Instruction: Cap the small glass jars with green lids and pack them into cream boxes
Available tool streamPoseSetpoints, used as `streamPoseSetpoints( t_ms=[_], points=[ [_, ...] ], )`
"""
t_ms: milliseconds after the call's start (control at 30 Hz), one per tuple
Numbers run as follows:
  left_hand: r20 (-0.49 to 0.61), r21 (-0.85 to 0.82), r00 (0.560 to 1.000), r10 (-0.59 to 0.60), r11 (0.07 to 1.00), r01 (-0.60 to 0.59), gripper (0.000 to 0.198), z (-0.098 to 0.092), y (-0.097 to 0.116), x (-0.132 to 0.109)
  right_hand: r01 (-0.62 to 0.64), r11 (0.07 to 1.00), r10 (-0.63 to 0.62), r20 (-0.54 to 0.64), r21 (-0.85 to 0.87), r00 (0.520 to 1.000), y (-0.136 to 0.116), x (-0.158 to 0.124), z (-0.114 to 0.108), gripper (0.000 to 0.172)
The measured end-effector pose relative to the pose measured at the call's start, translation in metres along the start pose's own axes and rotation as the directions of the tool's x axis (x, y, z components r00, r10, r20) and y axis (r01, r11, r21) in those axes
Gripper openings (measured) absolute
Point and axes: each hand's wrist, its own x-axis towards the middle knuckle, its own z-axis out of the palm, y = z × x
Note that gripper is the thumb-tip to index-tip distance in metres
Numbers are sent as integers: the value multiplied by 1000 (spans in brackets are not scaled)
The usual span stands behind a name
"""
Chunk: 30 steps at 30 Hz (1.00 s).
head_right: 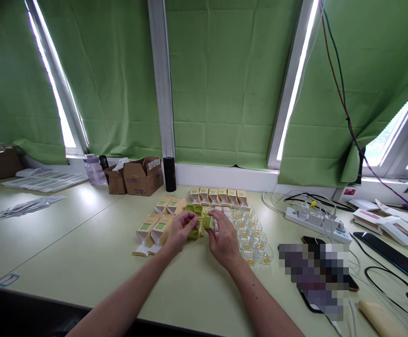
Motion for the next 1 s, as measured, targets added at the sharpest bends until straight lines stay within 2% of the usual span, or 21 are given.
streamPoseSetpoints(
  t_ms=[133, 200, 267, 367, 467, 567, 700, 833, 1000],
  points=[
    [-89, 72, 995, 44, 997, -38, 32, -2, 2, 2, -27, 1000, 27, 12, 0, 1000, -2, 1, -2, 45],
    [-126, 154, 987, 102, 985, -82, 28, -4, 6, 1, -53, 999, 53, 21, 12, 998, -4, 2, -4, 47],
    [-119, 231, 975, 189, 960, -158, 24, -4, 10, -2, -82, 996, 80, 39, 33, 996, -6, 2, -5, 49],
    [-19, 317, 947, 321, 900, -299, 26, -3, 16, -7, -88, 994, 84, 58, 64, 995, -7, 1, -5, 52],
    [105, 371, 901, 421, 824, -429, 42, -1, 17, -11, -36, 997, 33, 40, 71, 999, -5, 0, -4, 57],
    [196, 376, 859, 474, 773, -512, 53, 2, 17, -12, -3, 997, 2, 18, 75, 1000, -5, 2, -4, 58],
    [201, 376, 847, 492, 760, -530, 50, 2, 15, -11, 77, 996, -77, -10, 52, 997, -5, 4, -6, 47],
    [174, 381, 849, 499, 761, -525, 45, 1, 14, -9, 154, 988, -154, 24, -8, 988, -3, 5, -9, 36],
    [158, 387, 838, 522, 748, -539, 44, 1, 14, -9, 205, 974, -200, 60, -96, 978, -3, 5, -11, 35]
  ],
)
